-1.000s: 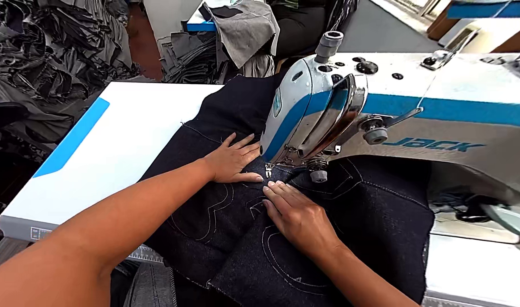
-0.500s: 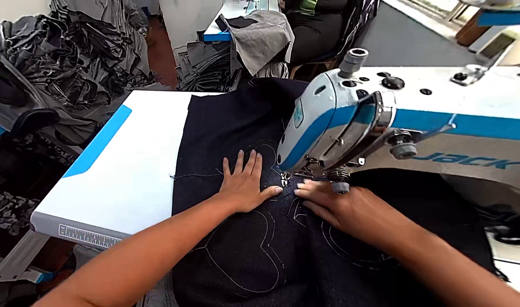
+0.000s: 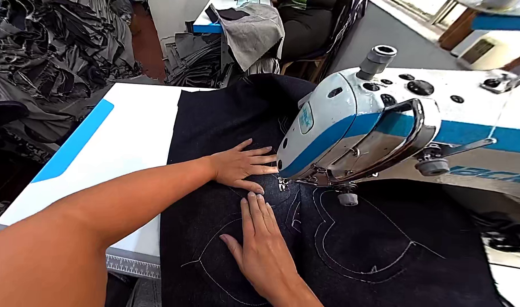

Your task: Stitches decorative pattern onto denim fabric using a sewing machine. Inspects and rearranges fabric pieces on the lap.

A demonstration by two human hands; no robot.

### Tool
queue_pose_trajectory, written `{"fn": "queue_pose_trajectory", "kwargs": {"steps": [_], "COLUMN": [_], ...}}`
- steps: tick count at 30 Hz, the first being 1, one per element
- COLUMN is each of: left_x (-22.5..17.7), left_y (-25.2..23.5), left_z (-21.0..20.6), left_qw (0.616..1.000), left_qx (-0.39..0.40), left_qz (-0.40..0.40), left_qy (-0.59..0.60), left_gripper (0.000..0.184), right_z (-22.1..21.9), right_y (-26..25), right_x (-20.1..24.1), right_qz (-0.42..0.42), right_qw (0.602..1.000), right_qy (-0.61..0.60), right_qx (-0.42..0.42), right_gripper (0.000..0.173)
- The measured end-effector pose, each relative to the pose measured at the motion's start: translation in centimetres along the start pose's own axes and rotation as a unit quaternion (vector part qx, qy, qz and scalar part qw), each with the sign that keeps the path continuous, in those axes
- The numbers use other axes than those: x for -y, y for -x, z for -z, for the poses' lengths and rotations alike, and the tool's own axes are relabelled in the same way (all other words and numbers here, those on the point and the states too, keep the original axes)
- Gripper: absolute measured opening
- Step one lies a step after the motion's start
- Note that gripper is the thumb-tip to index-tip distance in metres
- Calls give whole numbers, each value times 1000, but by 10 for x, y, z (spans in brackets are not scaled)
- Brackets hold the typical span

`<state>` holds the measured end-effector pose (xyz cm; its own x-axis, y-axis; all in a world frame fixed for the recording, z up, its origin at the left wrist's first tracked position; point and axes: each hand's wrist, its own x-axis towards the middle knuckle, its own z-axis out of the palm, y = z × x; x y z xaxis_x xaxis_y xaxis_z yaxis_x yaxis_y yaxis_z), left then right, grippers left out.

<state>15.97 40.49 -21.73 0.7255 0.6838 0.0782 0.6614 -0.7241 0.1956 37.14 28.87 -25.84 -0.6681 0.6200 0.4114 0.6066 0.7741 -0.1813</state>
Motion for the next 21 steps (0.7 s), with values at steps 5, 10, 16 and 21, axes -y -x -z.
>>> {"fn": "queue_pose_trajectory", "kwargs": {"steps": [5, 10, 16, 21], "left_x": [-5, -24, -98, -161], "left_y": [0, 9, 13, 9], "left_z": [3, 2, -19, -29], "left_qw": [999, 992, 928, 878], "left_qx": [10, 1, -53, -35], "left_qz": [33, 126, 369, 477], "left_qy": [6, 13, -12, -1], "left_gripper": [71, 72, 75, 75], "right_z": [4, 13, 30, 45], "right_y": [1, 5, 1, -24], "right_x": [-9, -30, -113, -170], "right_qz": [30, 84, 235, 360], "right_qw": [999, 995, 963, 915], "right_qy": [1, -19, -124, -151], "right_qx": [12, 43, 43, 99], "right_gripper": [86, 86, 61, 50]}}
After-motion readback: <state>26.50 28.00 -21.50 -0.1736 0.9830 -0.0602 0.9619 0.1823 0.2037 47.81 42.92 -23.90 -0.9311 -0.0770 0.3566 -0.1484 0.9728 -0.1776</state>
